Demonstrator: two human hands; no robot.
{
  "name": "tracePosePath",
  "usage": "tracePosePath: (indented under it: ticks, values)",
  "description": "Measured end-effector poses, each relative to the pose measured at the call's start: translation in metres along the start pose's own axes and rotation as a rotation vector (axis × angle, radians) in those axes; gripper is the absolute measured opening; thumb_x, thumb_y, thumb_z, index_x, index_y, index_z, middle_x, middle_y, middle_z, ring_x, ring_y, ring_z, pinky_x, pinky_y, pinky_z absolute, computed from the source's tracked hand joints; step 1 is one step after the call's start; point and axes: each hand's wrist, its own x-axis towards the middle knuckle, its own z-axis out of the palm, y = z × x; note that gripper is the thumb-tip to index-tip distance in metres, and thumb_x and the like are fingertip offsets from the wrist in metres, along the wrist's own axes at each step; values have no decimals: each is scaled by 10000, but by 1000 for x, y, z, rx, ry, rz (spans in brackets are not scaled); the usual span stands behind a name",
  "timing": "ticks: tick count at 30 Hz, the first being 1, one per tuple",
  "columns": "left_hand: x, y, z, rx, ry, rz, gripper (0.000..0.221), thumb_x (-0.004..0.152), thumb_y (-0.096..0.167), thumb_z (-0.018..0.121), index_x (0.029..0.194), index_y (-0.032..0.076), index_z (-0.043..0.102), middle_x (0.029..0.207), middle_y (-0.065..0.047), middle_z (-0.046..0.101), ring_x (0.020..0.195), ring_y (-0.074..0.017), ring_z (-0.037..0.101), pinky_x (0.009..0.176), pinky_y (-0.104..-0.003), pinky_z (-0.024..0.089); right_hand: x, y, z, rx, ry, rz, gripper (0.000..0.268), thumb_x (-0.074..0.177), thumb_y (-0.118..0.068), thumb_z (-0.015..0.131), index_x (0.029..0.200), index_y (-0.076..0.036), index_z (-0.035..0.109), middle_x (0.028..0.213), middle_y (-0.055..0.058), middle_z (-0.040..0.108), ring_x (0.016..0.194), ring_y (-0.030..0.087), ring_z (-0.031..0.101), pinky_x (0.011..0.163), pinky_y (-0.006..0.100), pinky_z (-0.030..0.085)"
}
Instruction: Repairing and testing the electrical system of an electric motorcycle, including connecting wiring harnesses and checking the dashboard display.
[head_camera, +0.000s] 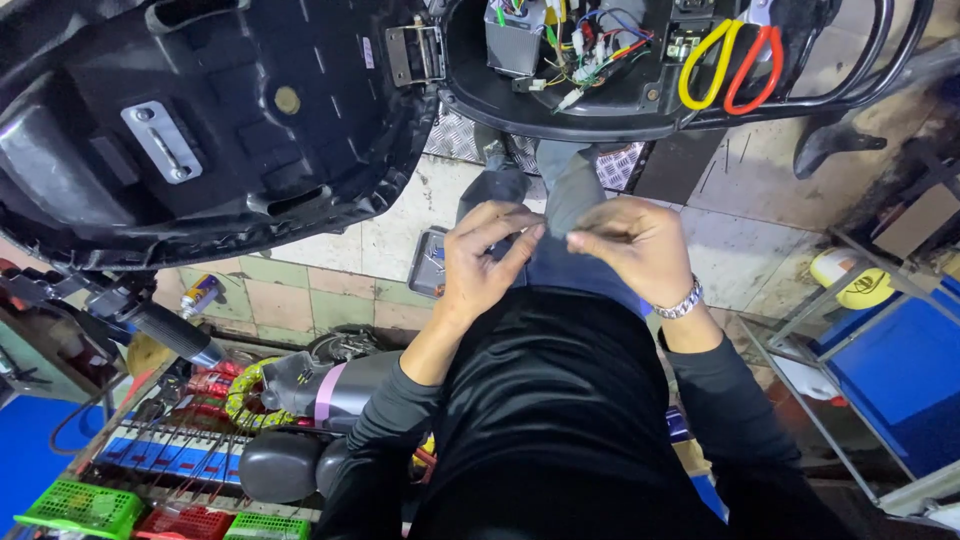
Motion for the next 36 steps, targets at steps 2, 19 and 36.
tracePosePath:
  ticks: [2,19,36]
  values:
    - [3,3,0,24,-1,41,61,865,83,825,911,116,803,837,-55,738,691,-210,670,657,-299,557,1,-3,-3,-70,-105,32,232,823,57,812,1036,46,723,811,163,751,748,191,753,666,312,617]
    - [11,15,0,169,-184,138,58,884,95,777,837,96,743,816,-67,714,709,-276,660,676,-348,553,7,-3,-9,-520,-298,-249,73,889,-65,786,879,2,758,864,127,724,824,322,671,740,407,539]
    - [33,26,37,285,-62,55,64,886,132,766,835,106,737,819,-59,713,731,-280,672,669,-343,551,40,-20,-38,-599,-279,-219,98,822,-61,804,874,-22,730,715,119,654,725,311,664,651,385,515]
